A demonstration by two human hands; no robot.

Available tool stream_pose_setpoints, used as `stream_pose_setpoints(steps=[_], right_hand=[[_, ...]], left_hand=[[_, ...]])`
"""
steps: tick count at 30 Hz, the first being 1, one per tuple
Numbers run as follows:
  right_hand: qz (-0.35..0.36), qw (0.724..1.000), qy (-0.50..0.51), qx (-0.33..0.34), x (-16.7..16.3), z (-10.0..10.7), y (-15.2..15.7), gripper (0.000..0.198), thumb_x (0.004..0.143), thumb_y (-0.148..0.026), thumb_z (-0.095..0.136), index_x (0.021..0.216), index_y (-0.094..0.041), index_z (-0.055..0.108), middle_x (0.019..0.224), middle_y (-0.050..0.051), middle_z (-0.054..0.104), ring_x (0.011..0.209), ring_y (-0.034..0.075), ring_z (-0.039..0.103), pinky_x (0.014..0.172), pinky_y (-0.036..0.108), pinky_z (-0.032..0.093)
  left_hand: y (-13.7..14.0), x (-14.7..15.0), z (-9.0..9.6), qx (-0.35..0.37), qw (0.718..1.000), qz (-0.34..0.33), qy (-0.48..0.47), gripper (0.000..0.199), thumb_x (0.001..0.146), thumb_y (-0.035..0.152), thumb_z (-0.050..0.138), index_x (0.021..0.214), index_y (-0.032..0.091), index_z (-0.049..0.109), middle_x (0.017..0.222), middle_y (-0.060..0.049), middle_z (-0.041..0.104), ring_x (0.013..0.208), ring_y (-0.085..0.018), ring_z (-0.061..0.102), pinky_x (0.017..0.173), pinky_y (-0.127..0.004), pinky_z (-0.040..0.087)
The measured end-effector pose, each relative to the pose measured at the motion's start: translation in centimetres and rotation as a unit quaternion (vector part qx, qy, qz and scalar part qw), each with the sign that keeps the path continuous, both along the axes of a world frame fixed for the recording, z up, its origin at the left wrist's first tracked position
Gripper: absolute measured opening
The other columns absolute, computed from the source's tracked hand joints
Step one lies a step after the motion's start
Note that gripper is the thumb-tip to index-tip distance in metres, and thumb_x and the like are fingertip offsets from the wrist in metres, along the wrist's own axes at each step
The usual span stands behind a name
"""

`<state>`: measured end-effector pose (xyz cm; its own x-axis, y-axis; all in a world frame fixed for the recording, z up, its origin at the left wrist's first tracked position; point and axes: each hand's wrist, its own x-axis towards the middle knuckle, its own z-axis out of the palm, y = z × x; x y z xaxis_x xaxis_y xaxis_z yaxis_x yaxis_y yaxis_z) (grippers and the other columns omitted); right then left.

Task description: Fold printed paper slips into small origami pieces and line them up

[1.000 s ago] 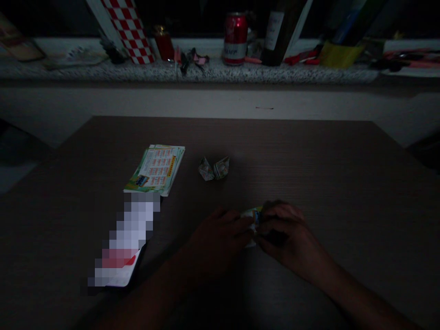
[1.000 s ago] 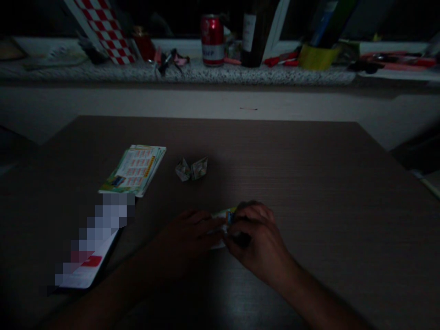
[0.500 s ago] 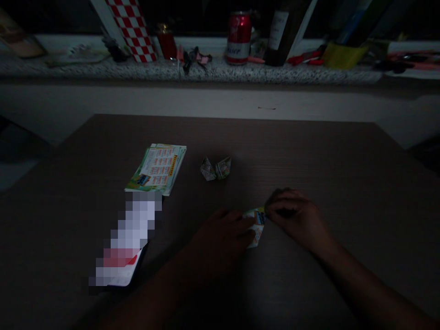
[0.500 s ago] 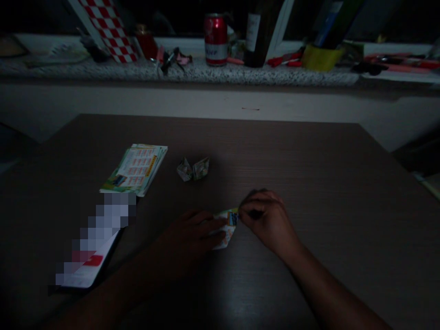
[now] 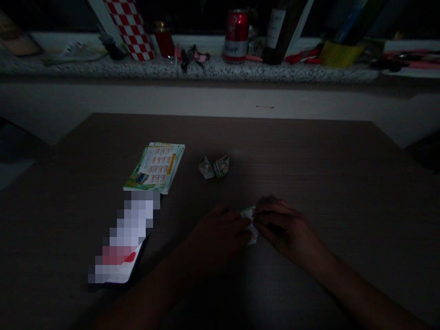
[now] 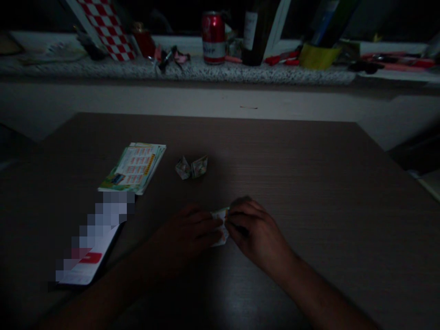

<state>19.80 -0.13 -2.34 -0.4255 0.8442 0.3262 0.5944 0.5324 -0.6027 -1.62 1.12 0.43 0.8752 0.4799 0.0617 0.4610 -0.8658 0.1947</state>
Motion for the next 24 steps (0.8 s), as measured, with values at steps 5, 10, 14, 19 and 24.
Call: stream_pose_setpoints(steps=[5,10,14,19,24], right_hand=[[-0.008,0.999,-0.037,-0.028,-0.1,0.8,-0.5,0.020,0.080,-0.018,0.070,0.100,-0.020,0.069,0.104,0.007,0.066,0.100,0.023,0.058,0.089,0.039,0.051],[-0.012,0.999,-0.040,-0.034,-0.1,0.8,-0.6,0.023,0.078,-0.018,0.071,0.101,-0.021,0.068,0.107,0.007,0.065,0.103,0.025,0.058,0.090,0.041,0.050],[-0.014,0.998,-0.029,-0.045,-0.2,0.9,-0.4,0.021,0.077,-0.018,0.070,0.098,-0.021,0.067,0.104,0.007,0.064,0.101,0.025,0.058,0.088,0.042,0.051],[-0.026,0.997,-0.032,-0.060,-0.5,1.3,-0.7,0.026,0.073,-0.012,0.068,0.098,-0.020,0.064,0.106,0.009,0.062,0.103,0.026,0.056,0.090,0.042,0.049],[-0.019,0.997,-0.030,-0.069,-0.5,1.2,-0.9,0.028,0.073,-0.010,0.066,0.099,-0.021,0.063,0.106,0.007,0.060,0.104,0.025,0.054,0.091,0.040,0.047]], left_hand=[[-0.1,0.0,0.1,-0.014,1.000,0.003,-0.007,0.016,0.094,0.018,0.049,0.105,0.018,0.061,0.106,-0.004,0.067,0.106,-0.021,0.058,0.095,-0.041,0.036],[0.1,-0.7,0.4,-0.036,0.999,-0.004,-0.020,0.018,0.093,0.015,0.051,0.105,0.020,0.063,0.103,-0.003,0.069,0.101,-0.019,0.060,0.097,-0.039,0.036],[0.7,-1.6,0.7,-0.061,0.998,-0.004,-0.034,0.017,0.092,0.014,0.051,0.098,0.022,0.065,0.100,-0.002,0.069,0.097,-0.018,0.060,0.096,-0.037,0.036],[1.4,-1.9,0.9,-0.104,0.993,0.022,-0.048,0.015,0.094,0.017,0.049,0.094,0.021,0.064,0.090,-0.001,0.069,0.087,-0.016,0.059,0.088,-0.033,0.038],[1.4,-1.6,0.8,-0.145,0.986,0.049,-0.064,0.015,0.095,0.020,0.048,0.100,0.020,0.062,0.094,-0.001,0.066,0.090,-0.016,0.056,0.087,-0.031,0.038]])
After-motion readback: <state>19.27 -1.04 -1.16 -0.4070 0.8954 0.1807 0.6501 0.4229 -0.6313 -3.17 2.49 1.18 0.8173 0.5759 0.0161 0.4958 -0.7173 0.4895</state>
